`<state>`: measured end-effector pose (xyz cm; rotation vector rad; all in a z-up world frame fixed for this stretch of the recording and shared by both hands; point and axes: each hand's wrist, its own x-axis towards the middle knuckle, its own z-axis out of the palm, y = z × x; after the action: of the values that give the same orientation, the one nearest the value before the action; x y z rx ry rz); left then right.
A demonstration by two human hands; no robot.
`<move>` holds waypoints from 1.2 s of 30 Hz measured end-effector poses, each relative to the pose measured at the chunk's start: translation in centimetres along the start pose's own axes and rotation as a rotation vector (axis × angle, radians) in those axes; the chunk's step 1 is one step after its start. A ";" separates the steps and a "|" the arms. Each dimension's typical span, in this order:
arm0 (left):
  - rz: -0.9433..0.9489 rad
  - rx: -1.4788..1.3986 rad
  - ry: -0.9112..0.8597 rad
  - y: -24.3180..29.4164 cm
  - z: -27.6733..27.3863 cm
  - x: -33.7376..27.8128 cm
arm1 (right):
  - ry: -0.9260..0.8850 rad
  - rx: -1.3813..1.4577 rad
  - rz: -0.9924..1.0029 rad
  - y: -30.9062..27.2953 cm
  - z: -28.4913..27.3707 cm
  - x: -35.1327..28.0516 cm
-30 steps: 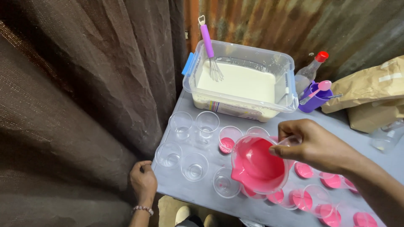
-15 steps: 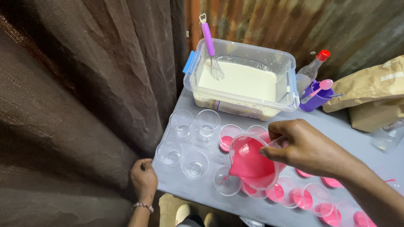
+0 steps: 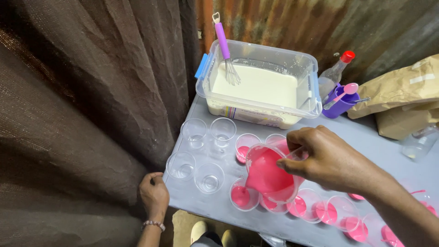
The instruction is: Pouring a pink liquid mixture from a measuring cup into several small clear plastic cups arranged on a table.
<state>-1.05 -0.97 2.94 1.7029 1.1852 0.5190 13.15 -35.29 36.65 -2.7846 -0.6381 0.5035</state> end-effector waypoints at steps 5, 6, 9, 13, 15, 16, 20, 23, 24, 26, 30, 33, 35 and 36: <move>-0.011 0.004 -0.005 0.5 -0.2 -0.3 | 0.005 0.036 0.001 0.5 0.1 0.1; -0.013 0.003 -0.007 0.5 -0.2 -0.3 | 0.006 0.056 0.009 0.5 0.1 0.1; -0.037 -0.008 -0.012 1.0 -0.3 -0.4 | 0.000 0.129 0.032 0.9 0.3 0.2; -0.029 -0.006 0.003 0.7 -0.2 -0.4 | -0.019 0.251 0.050 1.5 0.5 0.4; -0.013 -0.017 -0.002 0.6 -0.2 -0.3 | -0.043 0.308 0.113 1.7 0.4 0.5; -0.015 -0.016 -0.001 0.3 -0.2 -0.3 | -0.046 0.308 0.112 2.7 0.8 1.0; 0.000 -0.011 -0.002 0.3 -0.2 -0.2 | -0.038 0.428 -0.012 5.6 1.4 2.4; -0.038 -0.010 -0.017 0.9 -0.4 -0.4 | -0.061 0.535 -0.035 6.7 1.2 3.1; -0.047 -0.009 -0.025 1.2 -0.5 -0.5 | -0.071 0.587 -0.048 7.1 1.2 3.2; -0.052 -0.010 -0.023 0.9 -0.4 -0.5 | -0.068 0.602 -0.056 7.5 1.0 3.4; -0.012 -0.018 -0.005 0.6 -0.2 -0.3 | -0.059 0.622 -0.090 8.7 1.0 4.0; 0.020 -0.019 0.007 0.1 -0.1 -0.1 | -0.059 0.661 -0.109 9.2 1.1 4.2; 0.023 -0.008 0.012 -0.3 0.1 0.2 | -0.062 0.677 -0.109 9.0 0.9 4.0; 0.025 0.005 0.015 -0.5 0.2 0.2 | -0.065 0.695 -0.106 9.0 0.8 3.9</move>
<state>-1.04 -0.82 2.38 1.7228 1.1780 0.5454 19.50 -41.26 32.09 -2.0788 -0.4962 0.6462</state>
